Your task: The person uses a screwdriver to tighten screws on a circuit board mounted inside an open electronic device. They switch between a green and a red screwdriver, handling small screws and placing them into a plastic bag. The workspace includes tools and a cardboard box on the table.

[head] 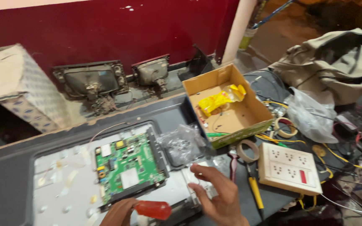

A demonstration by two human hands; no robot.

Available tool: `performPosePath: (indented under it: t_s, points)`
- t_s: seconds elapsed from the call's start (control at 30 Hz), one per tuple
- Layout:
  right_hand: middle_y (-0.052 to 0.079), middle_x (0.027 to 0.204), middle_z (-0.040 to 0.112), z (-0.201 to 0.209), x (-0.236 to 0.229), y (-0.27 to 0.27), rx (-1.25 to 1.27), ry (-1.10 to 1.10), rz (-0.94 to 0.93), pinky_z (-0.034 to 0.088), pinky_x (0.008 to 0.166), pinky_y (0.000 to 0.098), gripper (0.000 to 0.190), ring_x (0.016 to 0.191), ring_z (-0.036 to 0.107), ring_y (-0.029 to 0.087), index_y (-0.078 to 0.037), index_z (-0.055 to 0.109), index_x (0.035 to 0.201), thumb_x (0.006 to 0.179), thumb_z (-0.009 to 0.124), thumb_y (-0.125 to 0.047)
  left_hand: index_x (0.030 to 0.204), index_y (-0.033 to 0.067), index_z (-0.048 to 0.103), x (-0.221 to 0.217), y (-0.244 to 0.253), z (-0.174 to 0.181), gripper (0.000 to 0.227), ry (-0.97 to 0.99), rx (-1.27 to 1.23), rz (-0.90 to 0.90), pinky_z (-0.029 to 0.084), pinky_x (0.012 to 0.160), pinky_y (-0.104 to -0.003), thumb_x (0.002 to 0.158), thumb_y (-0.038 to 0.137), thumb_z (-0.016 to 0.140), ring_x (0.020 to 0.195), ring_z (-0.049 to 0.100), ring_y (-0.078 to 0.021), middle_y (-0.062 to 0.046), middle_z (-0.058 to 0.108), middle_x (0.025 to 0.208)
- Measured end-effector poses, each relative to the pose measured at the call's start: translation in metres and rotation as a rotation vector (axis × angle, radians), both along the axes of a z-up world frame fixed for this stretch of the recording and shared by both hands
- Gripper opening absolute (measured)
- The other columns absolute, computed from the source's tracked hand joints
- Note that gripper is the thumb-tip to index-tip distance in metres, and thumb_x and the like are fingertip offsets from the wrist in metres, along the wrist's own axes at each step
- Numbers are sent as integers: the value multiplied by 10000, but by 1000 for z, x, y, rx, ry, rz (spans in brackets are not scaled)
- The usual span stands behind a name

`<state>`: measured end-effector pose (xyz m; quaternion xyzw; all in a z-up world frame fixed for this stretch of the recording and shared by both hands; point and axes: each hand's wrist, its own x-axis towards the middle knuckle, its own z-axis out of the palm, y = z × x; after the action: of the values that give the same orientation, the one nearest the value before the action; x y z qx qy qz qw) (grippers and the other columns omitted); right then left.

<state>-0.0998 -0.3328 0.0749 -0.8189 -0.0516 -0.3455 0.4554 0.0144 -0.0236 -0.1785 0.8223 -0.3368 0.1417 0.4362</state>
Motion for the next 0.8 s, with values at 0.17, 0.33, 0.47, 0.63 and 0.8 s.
performPosePath:
  t_s: [0.17,0.33,0.47,0.63,0.8]
  points:
    - [94,1020,790,0,0,-70,-123,-2,-264,615,774,305,242,920,784,206,-36,757,1049,810,784,-2,1146,103,701,17,-13,-47,309,-99,-2,17,580,877,-406,842,136,740,954,754,-325,-143,772,991]
    - [97,961,781,-11,-4,-187,-94,52,-566,592,748,289,153,812,759,161,-49,766,1050,901,738,-31,1174,46,718,36,-39,-45,375,124,150,-46,561,842,-428,818,162,718,920,756,-336,-149,785,962]
    - [112,933,786,-24,-13,-282,9,176,-786,558,723,296,185,773,729,167,-51,789,1120,949,748,-107,1171,51,719,47,-95,-42,360,289,98,74,568,825,-409,830,164,711,890,758,-308,-138,789,948]
    - [121,869,787,-49,-16,-336,-74,342,-748,567,702,311,208,745,750,176,-60,800,1091,901,760,-136,1168,56,721,51,-120,-37,341,401,107,163,577,805,-385,846,167,703,852,762,-274,-125,794,930]
    - [103,880,798,-59,8,-328,-50,392,-556,595,698,310,193,751,769,159,-63,801,1032,847,757,-92,1165,62,723,21,-124,-41,323,504,131,219,586,784,-361,861,170,694,814,765,-239,-111,798,913]
